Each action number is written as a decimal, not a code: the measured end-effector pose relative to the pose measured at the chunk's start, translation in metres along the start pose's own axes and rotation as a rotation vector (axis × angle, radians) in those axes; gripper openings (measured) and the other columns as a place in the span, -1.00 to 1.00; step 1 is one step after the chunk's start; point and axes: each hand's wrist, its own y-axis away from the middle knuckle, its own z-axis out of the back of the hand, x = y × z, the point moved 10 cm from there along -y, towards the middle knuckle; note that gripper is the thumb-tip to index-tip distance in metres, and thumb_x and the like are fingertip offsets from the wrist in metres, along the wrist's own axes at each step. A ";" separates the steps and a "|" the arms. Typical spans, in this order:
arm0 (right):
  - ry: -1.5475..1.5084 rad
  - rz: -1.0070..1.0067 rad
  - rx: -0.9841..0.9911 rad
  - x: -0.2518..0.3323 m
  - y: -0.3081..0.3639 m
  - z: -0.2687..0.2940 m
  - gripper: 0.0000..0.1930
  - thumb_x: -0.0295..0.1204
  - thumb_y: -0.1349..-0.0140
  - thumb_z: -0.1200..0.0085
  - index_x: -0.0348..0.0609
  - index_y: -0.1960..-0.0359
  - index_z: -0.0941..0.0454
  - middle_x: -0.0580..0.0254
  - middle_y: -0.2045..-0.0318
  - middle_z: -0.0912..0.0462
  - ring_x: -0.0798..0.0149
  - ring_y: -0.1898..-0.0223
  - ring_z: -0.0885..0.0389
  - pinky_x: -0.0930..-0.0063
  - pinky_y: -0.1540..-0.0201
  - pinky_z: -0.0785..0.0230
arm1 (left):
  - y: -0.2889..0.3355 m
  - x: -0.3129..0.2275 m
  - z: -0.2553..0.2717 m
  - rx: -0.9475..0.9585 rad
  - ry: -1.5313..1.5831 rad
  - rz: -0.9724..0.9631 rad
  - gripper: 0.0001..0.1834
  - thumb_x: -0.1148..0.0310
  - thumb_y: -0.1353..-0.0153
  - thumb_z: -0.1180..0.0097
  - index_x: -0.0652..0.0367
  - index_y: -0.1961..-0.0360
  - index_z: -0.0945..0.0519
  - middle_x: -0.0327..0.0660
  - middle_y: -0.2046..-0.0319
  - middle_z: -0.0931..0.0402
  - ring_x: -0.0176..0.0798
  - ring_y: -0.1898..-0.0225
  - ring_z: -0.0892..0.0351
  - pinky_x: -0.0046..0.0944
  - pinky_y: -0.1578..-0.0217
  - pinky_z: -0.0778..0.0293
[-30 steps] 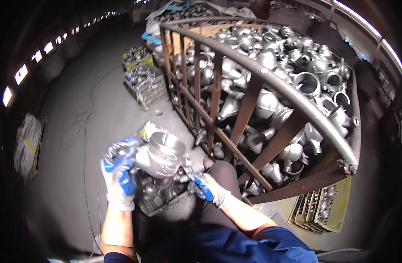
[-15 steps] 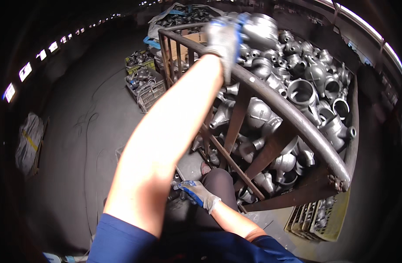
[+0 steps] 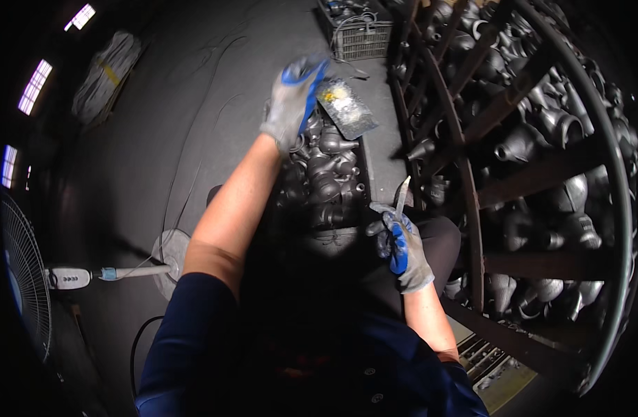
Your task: Inspecting and potentially deburring or marking metal pipe fittings/castings in a factory setting.
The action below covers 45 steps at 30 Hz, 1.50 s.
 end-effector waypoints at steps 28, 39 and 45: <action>0.165 -0.085 -0.055 -0.031 -0.028 -0.023 -0.70 -0.37 -0.35 0.12 -0.30 0.01 -0.48 0.21 0.57 -0.59 0.55 0.82 -0.22 0.70 0.79 -0.02 | 0.109 0.109 0.173 0.147 -1.322 0.199 -0.65 0.39 0.07 -0.26 0.12 0.17 -0.58 -0.10 0.35 -0.61 -0.19 0.27 -0.65 -0.22 0.21 -0.55; -0.265 -0.075 0.117 -0.024 -0.024 -0.045 -0.75 -0.33 -0.30 0.05 -0.12 0.04 -0.42 0.16 0.48 -0.59 0.52 0.80 -0.23 0.69 0.82 -0.05 | 0.144 0.004 0.089 0.261 -0.199 0.162 -0.73 0.68 -0.09 -0.07 0.35 0.13 -0.54 -0.07 0.18 -0.58 -0.29 0.16 -0.59 -0.37 0.21 -0.56; -0.073 0.013 0.104 -0.005 -0.005 -0.057 -0.93 -0.39 -0.25 -0.01 -0.02 0.27 -0.43 0.19 0.51 -0.52 0.50 0.77 -0.22 0.71 0.81 -0.06 | 0.156 0.004 0.083 0.213 0.127 0.245 -0.67 0.46 -0.15 -0.10 0.37 0.06 -0.51 -0.13 0.31 -0.60 -0.45 0.47 -0.54 -0.46 0.50 -0.45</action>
